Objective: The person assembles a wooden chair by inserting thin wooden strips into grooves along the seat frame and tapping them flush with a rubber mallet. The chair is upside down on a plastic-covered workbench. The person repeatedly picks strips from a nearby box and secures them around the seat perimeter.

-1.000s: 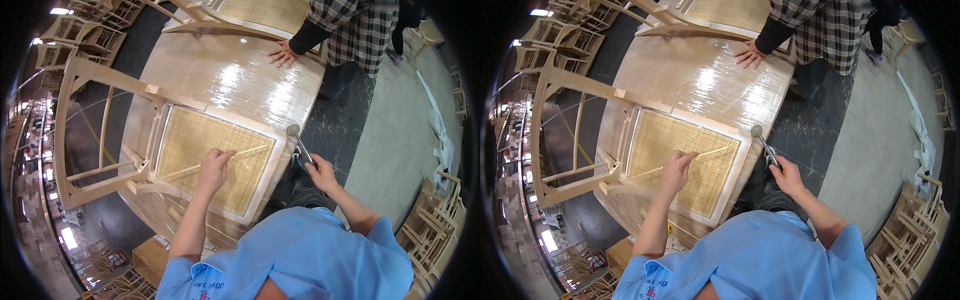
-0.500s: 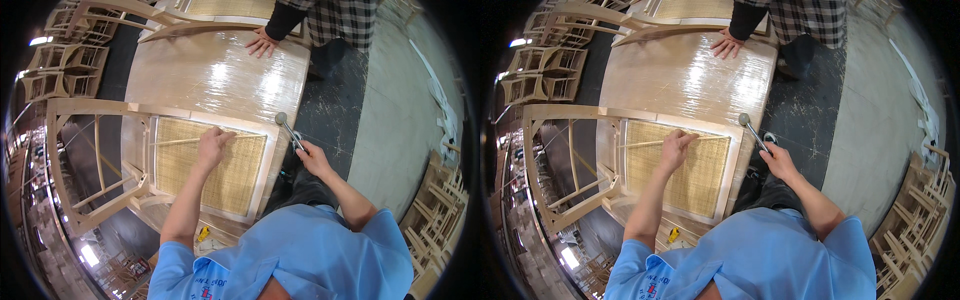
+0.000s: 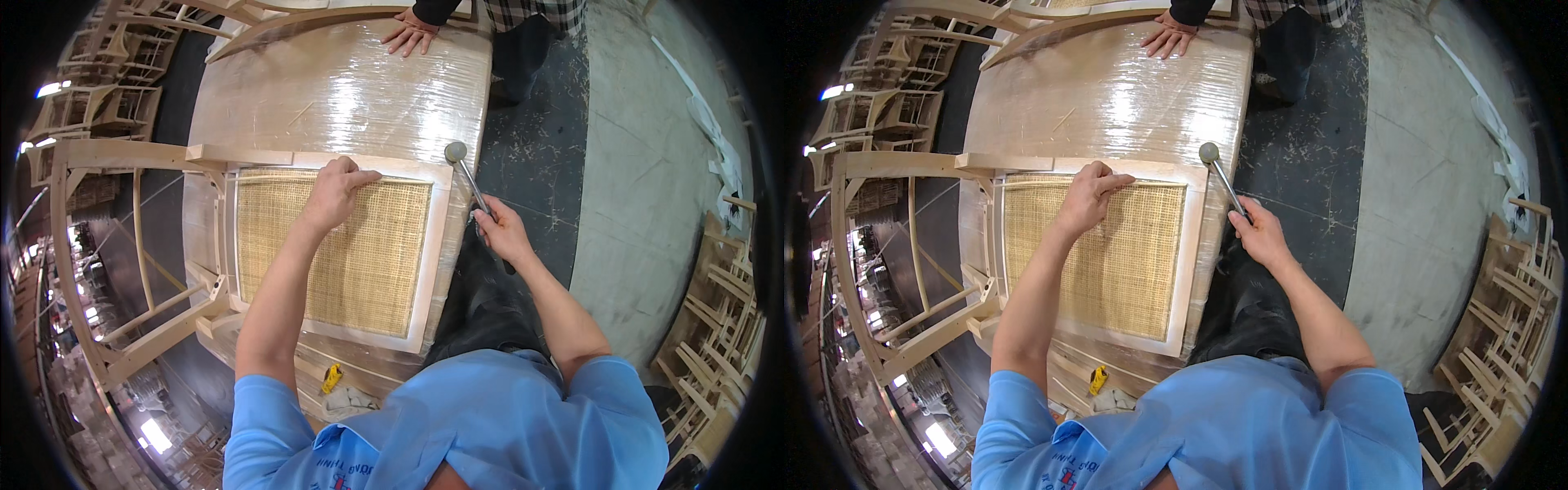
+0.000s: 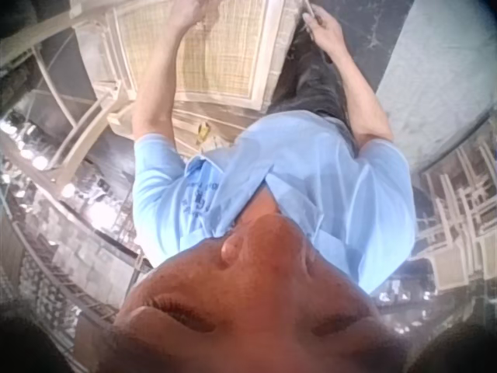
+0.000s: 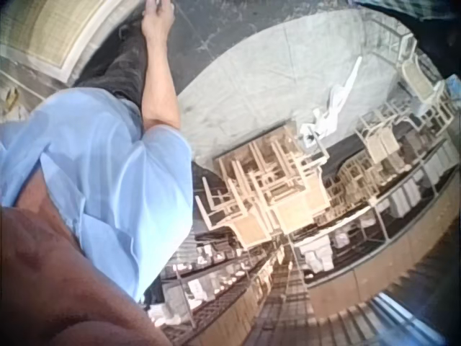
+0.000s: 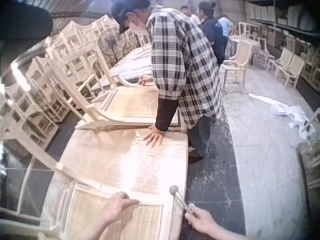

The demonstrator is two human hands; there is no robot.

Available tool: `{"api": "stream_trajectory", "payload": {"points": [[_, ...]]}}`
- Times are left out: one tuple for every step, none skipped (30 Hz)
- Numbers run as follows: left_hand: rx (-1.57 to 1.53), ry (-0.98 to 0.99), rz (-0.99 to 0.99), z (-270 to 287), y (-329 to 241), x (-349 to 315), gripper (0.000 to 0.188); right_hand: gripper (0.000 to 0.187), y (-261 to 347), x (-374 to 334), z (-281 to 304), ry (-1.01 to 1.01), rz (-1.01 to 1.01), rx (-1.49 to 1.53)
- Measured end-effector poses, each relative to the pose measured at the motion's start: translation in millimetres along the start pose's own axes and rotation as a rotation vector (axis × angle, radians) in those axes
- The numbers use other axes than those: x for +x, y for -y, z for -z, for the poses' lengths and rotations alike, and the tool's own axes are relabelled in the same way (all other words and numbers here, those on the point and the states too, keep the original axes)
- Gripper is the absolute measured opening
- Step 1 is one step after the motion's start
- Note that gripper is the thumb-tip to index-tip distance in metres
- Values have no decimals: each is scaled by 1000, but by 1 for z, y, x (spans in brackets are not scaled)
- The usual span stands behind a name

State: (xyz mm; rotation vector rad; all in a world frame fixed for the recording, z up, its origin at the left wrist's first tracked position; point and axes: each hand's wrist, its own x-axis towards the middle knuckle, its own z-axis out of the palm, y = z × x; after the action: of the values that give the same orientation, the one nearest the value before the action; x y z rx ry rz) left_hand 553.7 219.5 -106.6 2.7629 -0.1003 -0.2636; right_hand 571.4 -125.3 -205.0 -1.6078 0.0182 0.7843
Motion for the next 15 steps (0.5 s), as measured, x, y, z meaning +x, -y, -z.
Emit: {"api": "stream_trajectory", "payload": {"points": [[5, -3, -16, 1, 2, 1, 33, 37, -2, 0, 0, -7, 17, -7], [11, -5, -32, 2, 3, 3, 33, 37, -4, 1, -1, -15, 33, -13], [-6, 11, -17, 2, 7, 4, 33, 37, -4, 1, -1, -15, 17, -8], [-23, 27, -3, 4, 10, 6, 33, 37, -4, 1, 0, -14, 0, -2], [-39, 42, 12, 4, 12, 6, 33, 37, -4, 1, 1, -13, -16, 4], [-46, 60, 22, 4, 11, 8, 36, 38, -4, 1, 2, -16, -18, 10], [-53, 78, 32, 4, 10, 11, 40, 38, -4, 1, 1, -18, -19, 15], [-59, 95, 43, 4, 9, 12, 43, 38, -3, 0, 0, -20, -21, 21], [-55, 84, 28, 3, 9, 13, 39, 38, -5, 0, -1, -22, -5, 26], [-51, 73, 13, 2, 8, 14, 35, 38, -7, 1, -3, -24, 10, 31], [-47, 62, -1, 1, 8, 15, 32, 38, -8, 1, -4, -26, 26, 35], [-49, 77, 2, 1, 9, 16, 35, 38, -9, 1, -5, -28, 27, 35], [-51, 91, 5, 2, 10, 16, 38, 39, -10, 1, -5, -29, 28, 34], [-54, 106, 8, 2, 10, 16, 41, 39, -10, 1, -5, -30, 29, 34], [-50, 111, 12, 2, 11, 17, 41, 39, -11, 1, -5, -31, 30, 31]]}}
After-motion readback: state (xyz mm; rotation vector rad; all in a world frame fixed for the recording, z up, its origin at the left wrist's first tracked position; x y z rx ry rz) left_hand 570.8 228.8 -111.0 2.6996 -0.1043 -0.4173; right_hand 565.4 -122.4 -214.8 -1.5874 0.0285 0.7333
